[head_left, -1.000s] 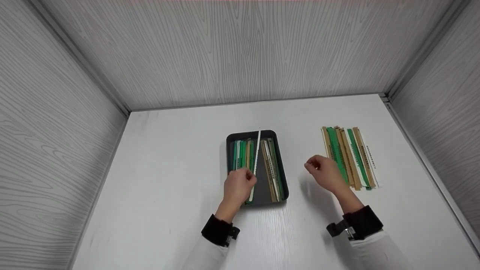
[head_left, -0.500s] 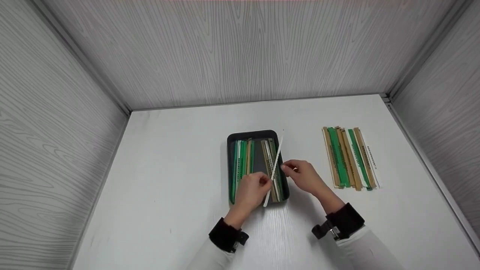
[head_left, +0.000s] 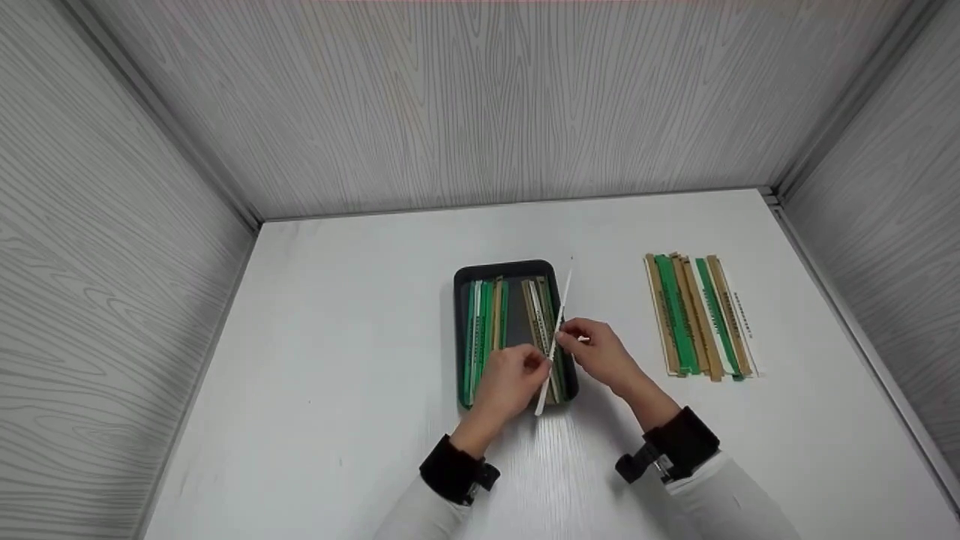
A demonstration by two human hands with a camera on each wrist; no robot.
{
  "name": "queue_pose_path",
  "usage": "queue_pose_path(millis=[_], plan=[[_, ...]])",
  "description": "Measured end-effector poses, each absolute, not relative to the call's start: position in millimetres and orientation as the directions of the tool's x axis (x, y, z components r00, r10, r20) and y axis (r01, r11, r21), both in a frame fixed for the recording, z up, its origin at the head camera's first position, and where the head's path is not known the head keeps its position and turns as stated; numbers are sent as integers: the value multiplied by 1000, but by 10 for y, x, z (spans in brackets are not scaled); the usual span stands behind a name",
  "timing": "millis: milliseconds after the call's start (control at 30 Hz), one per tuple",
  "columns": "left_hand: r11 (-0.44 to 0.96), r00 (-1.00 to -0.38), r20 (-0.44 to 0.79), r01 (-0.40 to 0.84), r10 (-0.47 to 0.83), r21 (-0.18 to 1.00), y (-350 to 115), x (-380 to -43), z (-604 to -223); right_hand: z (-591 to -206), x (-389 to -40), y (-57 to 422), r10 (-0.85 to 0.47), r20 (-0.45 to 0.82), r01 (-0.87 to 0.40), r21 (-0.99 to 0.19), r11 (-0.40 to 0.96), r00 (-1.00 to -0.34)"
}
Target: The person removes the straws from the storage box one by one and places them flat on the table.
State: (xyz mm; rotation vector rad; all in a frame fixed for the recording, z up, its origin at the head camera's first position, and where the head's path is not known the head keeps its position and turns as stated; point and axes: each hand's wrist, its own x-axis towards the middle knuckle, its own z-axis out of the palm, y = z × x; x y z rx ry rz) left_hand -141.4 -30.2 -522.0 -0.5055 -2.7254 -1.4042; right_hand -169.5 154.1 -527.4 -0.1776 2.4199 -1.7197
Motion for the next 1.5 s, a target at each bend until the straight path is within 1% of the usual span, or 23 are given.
queue_pose_path(millis=[167,267,400,533,633,733,900,1100,1300,1500], plan=[[521,-941,189,315,280,794,-301,-1413,-5229,-5298,-1693,1532,-246,-136,87,-976,198,-960],[496,-941,174,303,290,814,-307,-1412,-5235,-5277,-1696,1555,-276,-150,117,-984,131,-949],[497,-937,175,312,303,810,-347,-1426,-5264,-5094,-1669,1631,-251,-149,119,-984,132,-956],[559,-931,199,345,307,754,-449,-1468,-5307,-5086,-1730,1851,-173,-133,99,-976,192,-976],[622,-936,200,342,288,704,-549,-1515,-5347,-5212,-1823,2086,-85,-86,58,-953,296,-993],[692,-950,186,310,251,652,-649,-1572,-5396,-5237,-1865,2285,13,-38,40,-899,435,-999],[803,-968,152,251,200,540,-785,-1639,-5485,-5261,-1933,2556,130,-4,77,-824,561,-992],[869,-977,118,211,176,448,-852,-1676,-5591,-5332,-2015,2791,203,44,108,-729,676,-978],[890,-978,121,207,172,406,-843,-1672,-5630,-5460,-2035,2981,246,11,180,-649,739,-969],[909,-977,123,209,176,360,-813,-1671,-5641,-5556,-2017,3092,249,-6,202,-604,771,-969]])
